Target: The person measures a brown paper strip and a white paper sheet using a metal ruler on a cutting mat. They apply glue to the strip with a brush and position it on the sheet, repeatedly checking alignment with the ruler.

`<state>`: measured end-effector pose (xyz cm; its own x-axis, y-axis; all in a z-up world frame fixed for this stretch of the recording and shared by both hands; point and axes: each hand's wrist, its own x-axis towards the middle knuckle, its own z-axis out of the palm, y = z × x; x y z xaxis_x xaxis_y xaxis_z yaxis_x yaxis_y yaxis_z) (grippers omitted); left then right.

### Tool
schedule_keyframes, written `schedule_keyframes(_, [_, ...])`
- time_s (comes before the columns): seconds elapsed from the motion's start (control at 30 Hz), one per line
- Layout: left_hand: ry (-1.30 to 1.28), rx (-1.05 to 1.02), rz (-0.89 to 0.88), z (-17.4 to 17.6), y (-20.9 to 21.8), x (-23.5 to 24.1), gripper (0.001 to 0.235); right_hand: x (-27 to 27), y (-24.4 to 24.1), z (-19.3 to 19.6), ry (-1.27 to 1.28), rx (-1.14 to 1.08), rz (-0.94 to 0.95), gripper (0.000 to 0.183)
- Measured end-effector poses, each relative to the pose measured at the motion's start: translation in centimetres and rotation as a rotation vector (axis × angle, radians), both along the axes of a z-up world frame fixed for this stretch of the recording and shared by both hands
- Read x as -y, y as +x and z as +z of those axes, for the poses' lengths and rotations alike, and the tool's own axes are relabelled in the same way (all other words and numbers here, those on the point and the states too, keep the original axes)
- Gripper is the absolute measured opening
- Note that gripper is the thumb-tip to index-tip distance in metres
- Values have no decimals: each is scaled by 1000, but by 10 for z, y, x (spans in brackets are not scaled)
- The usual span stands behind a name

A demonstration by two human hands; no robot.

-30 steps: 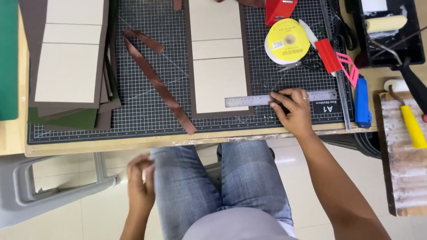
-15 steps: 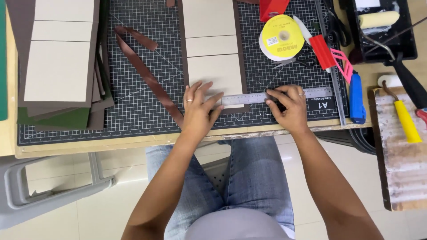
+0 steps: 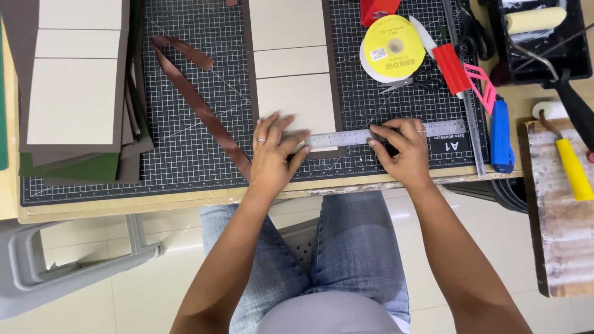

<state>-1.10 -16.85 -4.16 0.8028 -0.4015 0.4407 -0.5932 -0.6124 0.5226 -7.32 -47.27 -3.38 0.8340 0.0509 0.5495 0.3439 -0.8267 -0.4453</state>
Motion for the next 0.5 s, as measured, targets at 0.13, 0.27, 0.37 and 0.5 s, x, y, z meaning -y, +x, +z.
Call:
schedule_keyframes(0.13, [-6,-5,0,0,0,0,28,-1,0,1,6,4,-4,27])
schedule_keyframes(0.27, [2,-7,4,1,0,0,28,0,1,0,19,5,-6,28])
schedule_keyframes(0.37, [8,-4,12,0,0,0,28,-1,1,1,29,1,-1,28])
schedule_keyframes(0.5, [6,-20,10,1,0,-1,28,2,1,-3,25,-6,6,28])
